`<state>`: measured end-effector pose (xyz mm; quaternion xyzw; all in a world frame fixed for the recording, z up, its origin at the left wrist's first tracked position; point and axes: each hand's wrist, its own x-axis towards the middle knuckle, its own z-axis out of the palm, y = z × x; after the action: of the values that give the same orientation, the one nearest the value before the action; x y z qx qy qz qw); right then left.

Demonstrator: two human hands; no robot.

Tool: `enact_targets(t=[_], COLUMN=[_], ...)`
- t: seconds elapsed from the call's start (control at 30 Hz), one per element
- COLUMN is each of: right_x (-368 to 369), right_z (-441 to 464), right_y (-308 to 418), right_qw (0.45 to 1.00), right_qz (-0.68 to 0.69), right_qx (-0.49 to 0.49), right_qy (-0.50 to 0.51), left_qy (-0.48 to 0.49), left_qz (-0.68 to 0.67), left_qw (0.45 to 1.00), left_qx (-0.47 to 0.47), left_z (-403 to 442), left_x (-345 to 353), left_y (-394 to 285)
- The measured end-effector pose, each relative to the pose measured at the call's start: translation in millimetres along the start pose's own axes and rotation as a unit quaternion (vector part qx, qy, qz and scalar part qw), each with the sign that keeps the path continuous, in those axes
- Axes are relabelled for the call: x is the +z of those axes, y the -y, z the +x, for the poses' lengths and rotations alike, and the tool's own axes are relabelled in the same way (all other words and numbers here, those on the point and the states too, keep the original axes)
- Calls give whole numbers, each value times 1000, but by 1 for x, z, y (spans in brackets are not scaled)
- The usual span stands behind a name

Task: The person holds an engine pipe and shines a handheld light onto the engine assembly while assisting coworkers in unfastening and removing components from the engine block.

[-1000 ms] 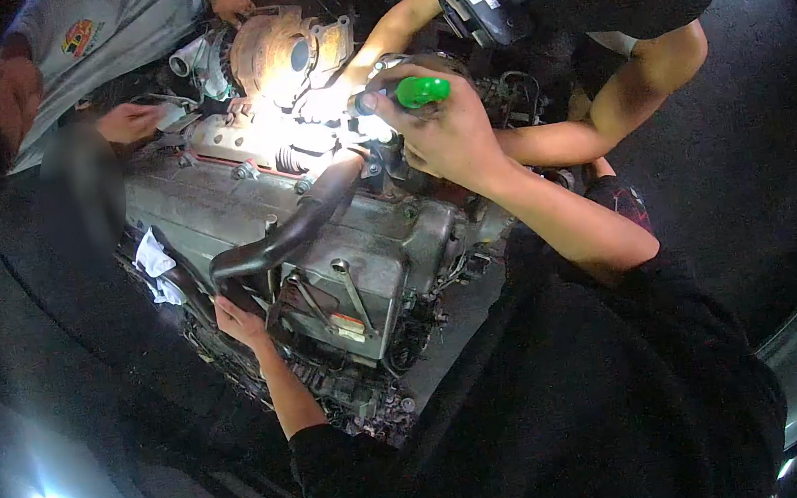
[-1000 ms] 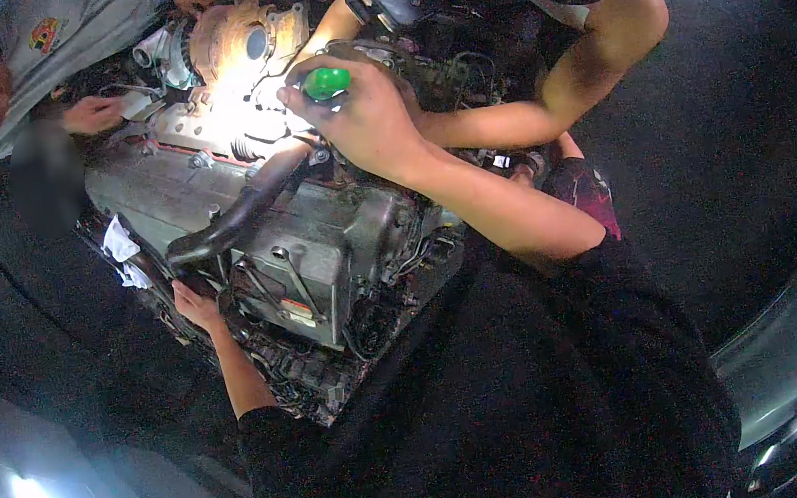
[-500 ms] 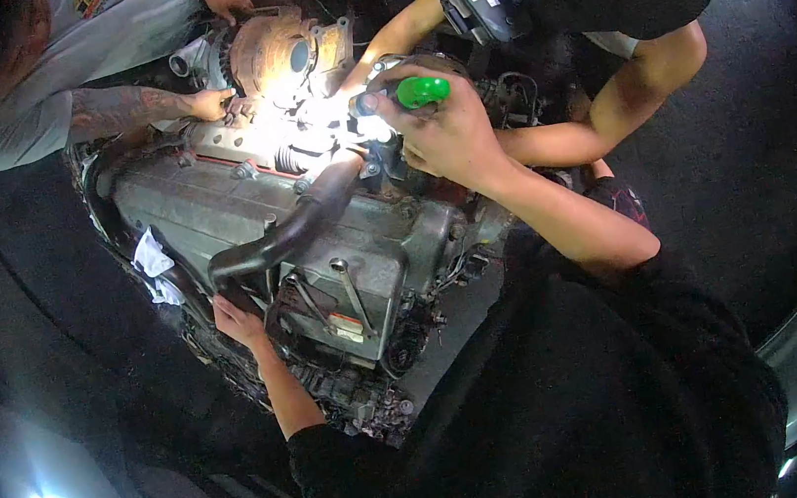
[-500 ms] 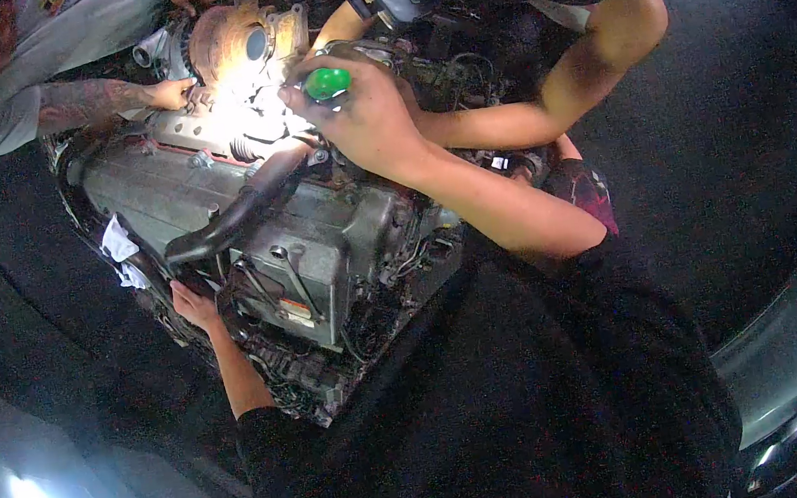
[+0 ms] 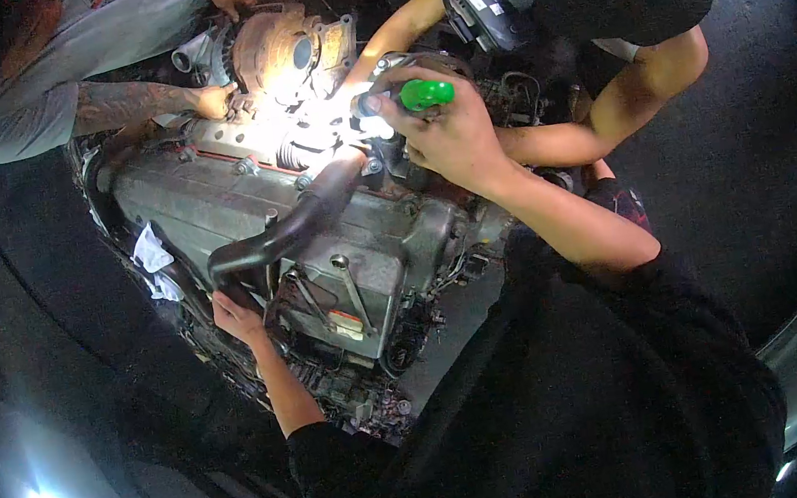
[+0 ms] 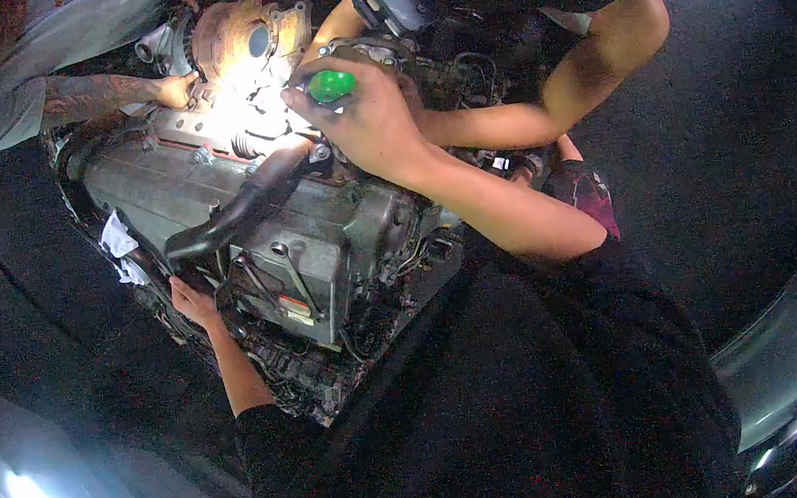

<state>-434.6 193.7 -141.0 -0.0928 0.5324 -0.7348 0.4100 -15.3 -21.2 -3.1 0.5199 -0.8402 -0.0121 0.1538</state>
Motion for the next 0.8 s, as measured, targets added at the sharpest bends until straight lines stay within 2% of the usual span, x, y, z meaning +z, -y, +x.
enact_targets(t=[0.2, 0.33, 0.43, 0.5, 0.6, 0.8], right_x=[0, 1, 0, 0, 1, 4], right_z=[1, 1, 2, 3, 1, 1], right_y=[0, 2, 2, 2, 8, 10], right_qw=[999, 1000, 998, 993, 988, 980], right_qz=[-20, 10, -50, -77, -98, -120], right_qx=[-35, -20, -32, -82, -116, -158], right_qy=[-11, -1, -4, -17, -24, -19], left_qy=[-15, -3, 2, -5, -23, -29], left_qz=[-16, 2, 22, -4, -2, -24], left_qw=[1000, 1000, 1000, 1000, 999, 999], left_qx=[-9, -6, -2, 1, 27, 9], left_z=[0, 0, 0, 0, 0, 1], left_x=[3, 0, -2, 1, 4, 6], left_y=[6, 2, 6, 2, -1, 0])
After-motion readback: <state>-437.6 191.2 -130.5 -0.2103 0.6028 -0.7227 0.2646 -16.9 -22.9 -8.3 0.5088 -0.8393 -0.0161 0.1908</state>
